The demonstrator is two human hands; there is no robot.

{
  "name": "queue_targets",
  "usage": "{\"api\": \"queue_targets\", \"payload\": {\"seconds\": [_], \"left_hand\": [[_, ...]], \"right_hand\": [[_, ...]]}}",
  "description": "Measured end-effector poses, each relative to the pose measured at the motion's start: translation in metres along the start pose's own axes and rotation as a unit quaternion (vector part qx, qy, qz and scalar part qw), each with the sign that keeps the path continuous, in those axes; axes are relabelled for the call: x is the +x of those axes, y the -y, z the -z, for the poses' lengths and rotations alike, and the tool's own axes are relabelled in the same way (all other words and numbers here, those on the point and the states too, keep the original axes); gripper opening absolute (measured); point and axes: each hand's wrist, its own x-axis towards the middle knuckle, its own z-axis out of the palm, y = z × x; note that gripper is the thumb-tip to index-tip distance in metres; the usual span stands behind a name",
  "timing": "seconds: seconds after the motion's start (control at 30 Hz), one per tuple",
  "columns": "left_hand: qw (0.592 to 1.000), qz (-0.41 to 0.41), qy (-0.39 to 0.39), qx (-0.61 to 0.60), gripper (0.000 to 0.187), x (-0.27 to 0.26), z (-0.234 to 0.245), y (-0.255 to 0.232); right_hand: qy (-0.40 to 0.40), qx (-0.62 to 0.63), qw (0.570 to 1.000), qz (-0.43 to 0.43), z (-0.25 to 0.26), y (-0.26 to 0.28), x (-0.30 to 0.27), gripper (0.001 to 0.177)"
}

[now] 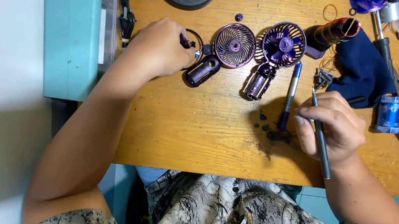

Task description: The person wraps a rubber band around a cylindrical motor component and then uses a screwdriver to unscrew and remove a small black plastic part from a disassembled fan assembly.

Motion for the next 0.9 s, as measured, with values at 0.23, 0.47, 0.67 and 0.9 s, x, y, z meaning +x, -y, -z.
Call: {"api": "queue_targets", "payload": {"seconds": [0.23,0.47,0.67,0.9], "left_hand": [[0.999,-0.013,-0.022,0.027,0.049,-0.019,0.004,-0.008],[0.941,-0.212,-0.058,-0.257,0.027,-0.055,-0.036,-0.039],[0.592,-0.178,0.286,-0.732,0.054,-0.042,-0.120,-0.071],[0.602,-0.202,0.288,-0.717,0.057,-0.037,-0.143,-0.057]], "right_hand": [[-0.004,0.015,1.000,0.025,-0.001,0.005,0.003,0.008],[-0.017,0.016,0.999,0.038,-0.005,0.006,0.004,0.010],[-0.067,0.090,0.988,-0.106,-0.009,0.010,-0.002,0.025],[-0.109,0.146,0.976,-0.119,-0.015,-0.004,0.001,0.036]]}}
